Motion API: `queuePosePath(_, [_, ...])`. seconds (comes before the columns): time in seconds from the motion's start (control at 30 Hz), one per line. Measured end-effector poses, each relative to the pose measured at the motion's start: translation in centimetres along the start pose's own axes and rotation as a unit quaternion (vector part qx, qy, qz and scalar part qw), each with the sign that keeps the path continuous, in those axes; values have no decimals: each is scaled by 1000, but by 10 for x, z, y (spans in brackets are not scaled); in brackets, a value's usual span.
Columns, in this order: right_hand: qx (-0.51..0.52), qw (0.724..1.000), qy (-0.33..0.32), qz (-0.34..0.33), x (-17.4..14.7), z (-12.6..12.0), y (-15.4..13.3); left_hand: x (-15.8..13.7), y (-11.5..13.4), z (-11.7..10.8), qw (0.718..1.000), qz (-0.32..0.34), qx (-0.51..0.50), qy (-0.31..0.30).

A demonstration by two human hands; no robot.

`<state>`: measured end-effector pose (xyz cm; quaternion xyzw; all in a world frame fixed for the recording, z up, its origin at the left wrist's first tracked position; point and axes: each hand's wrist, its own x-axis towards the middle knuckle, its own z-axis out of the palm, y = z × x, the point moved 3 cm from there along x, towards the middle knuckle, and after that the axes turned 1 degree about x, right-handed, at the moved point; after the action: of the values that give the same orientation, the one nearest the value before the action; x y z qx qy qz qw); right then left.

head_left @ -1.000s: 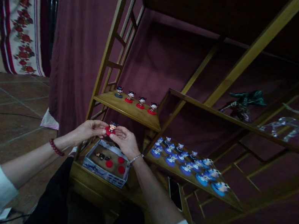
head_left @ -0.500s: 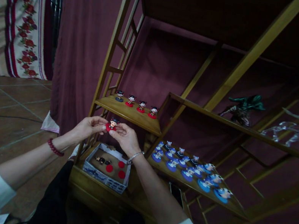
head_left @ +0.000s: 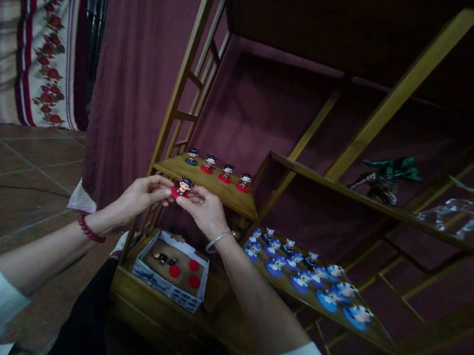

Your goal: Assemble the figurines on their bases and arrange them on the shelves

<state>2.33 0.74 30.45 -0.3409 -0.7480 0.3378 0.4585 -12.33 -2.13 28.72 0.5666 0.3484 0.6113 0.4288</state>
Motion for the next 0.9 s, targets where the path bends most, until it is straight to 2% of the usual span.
queuePosePath(0.2, [-35, 999, 6, -13, 8, -5, -6, 4, 7, 1, 1000, 14, -14, 6])
queuePosePath(0.47, [-32, 999, 9, -25, 21, -9, -17, 15, 14, 4, 999, 32, -9, 14])
queuePosePath(0.7, [-40, 999, 15, -26, 34, -12, -21, 27, 21, 5, 996, 77, 32, 18])
queuePosePath(0.9, [-44, 998, 25, -47, 52, -15, -14, 40, 19, 2, 991, 96, 77, 50])
